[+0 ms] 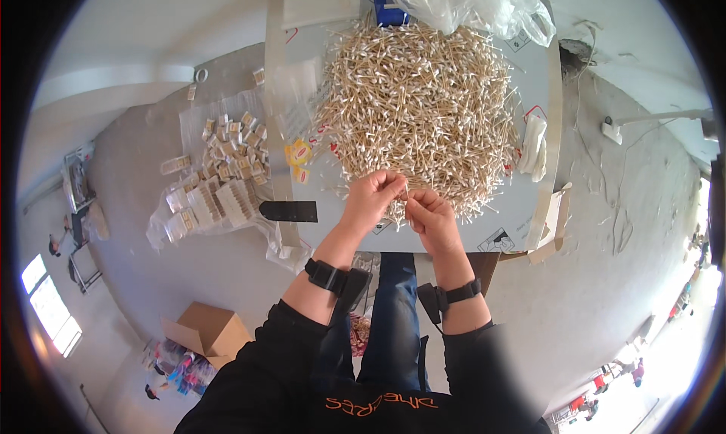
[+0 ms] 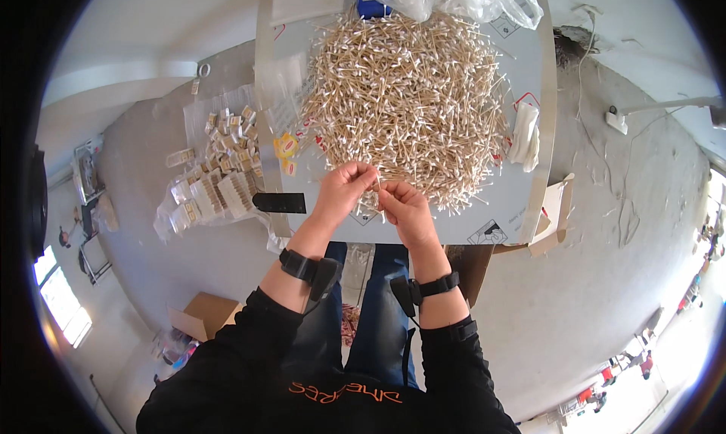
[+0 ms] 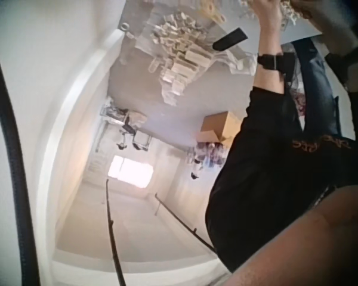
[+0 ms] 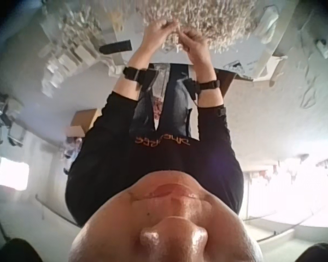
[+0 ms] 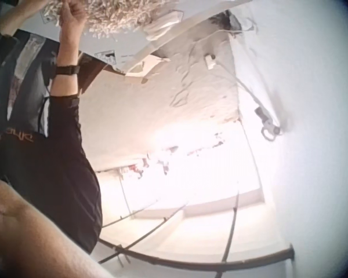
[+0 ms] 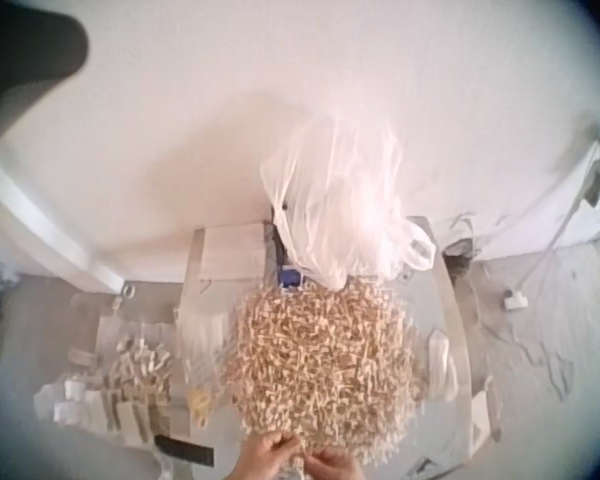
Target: The person packs cotton swabs into a plastic bag, sets it aside, and wipes the table with a cloth before picking up another bag.
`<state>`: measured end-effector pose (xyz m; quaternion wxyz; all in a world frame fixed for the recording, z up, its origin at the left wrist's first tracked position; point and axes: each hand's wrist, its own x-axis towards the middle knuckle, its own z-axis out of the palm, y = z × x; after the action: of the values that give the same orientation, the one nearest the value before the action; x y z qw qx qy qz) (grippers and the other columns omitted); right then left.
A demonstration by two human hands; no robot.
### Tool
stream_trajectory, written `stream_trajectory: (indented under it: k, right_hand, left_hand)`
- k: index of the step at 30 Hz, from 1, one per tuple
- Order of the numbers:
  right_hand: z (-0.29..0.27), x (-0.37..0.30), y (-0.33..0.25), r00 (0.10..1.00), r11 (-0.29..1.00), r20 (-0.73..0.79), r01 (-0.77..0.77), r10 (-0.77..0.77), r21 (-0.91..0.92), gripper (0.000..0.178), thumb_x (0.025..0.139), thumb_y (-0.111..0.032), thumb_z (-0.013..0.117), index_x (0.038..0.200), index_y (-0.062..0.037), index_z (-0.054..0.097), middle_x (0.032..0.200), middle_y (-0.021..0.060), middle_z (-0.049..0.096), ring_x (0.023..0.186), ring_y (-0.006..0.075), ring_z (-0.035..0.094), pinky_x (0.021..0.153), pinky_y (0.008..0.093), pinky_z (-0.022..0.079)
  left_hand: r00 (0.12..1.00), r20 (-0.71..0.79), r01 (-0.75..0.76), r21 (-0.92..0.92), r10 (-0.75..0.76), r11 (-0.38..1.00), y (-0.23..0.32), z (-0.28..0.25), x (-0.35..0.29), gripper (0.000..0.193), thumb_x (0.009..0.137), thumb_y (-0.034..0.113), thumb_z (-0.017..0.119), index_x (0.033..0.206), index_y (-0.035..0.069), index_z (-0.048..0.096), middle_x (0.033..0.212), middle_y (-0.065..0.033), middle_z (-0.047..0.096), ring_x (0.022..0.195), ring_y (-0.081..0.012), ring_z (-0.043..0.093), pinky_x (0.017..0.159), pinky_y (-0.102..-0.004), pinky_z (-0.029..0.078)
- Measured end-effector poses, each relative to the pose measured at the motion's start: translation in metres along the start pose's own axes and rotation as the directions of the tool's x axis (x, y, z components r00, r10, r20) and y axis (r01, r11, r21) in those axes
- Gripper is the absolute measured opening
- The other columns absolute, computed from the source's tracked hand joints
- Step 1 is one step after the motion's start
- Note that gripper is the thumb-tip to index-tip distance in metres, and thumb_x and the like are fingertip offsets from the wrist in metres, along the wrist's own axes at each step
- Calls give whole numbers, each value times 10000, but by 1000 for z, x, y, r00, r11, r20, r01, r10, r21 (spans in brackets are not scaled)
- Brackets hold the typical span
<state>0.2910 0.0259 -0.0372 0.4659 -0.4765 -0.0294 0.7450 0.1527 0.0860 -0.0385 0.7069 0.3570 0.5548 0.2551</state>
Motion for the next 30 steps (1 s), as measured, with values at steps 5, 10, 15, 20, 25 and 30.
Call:
stream_trajectory:
  k: [5, 10, 15, 20, 25, 30]
  right_hand:
    - [1, 1, 0, 999, 997, -38, 4, -6, -74, 153, 868, -114, 592, 981, -11, 583, 702, -7, 572, 513, 14, 405, 452, 146, 288]
    - [0, 3, 5, 998, 996, -43, 33, -37, -83, 137, 872, -111, 585, 968, -13, 584, 718, 6, 591, 510, 9, 400, 445, 147, 282]
    - [0, 5, 11, 993, 991, -88, 69, -79, -113, 110, 877, -96, 569, 956, -24, 596, 717, -2, 593, 514, 3, 393, 446, 149, 279]
    - [7, 6, 8, 989, 988, -120, 73, -90, -139, 116, 876, -78, 561, 971, -35, 612, 730, -20, 596, 522, -8, 383, 450, 143, 270]
    - [8, 3, 5, 988, 986, -71, 133, -140, -96, 103, 872, -37, 547, 966, -23, 588, 738, 39, 605, 484, 9, 362, 431, 158, 254]
    - [7, 0, 0, 986, 989, -76, 146, -145, 9, 93, 882, -49, 544, 948, -7, 594, 728, 38, 596, 480, 18, 366, 432, 161, 269]
  left_hand:
    - [1000, 7, -31, 120, 30, 992, -7, 5, -3, 105, 850, 113, 624, 862, 8, 619, 776, -11, 623, 720, -58, 556, 653, -202, 452]
    - [999, -39, -5, 201, 13, 980, -8, 10, -4, 101, 845, 102, 622, 855, 1, 621, 770, -13, 630, 700, -57, 556, 625, -203, 452]
    - [993, -82, 101, 224, -84, 969, -9, 12, -2, 138, 864, 142, 601, 845, 6, 616, 746, -8, 616, 670, -52, 544, 592, -197, 437]
    - [988, -55, 141, -103, -147, 985, -11, 13, 0, 164, 869, 167, 592, 843, 5, 598, 711, -9, 583, 618, -60, 513, 556, -203, 416]
    - [979, -150, 127, -91, -140, 988, -22, 9, 6, 186, 851, 185, 613, 834, 0, 601, 668, -2, 559, 590, -58, 492, 531, -199, 388]
    - [968, -81, 244, 101, -236, 965, -36, -17, -5, 215, 850, 250, 595, 817, 39, 620, 652, 18, 551, 585, -72, 484, 573, -217, 404]
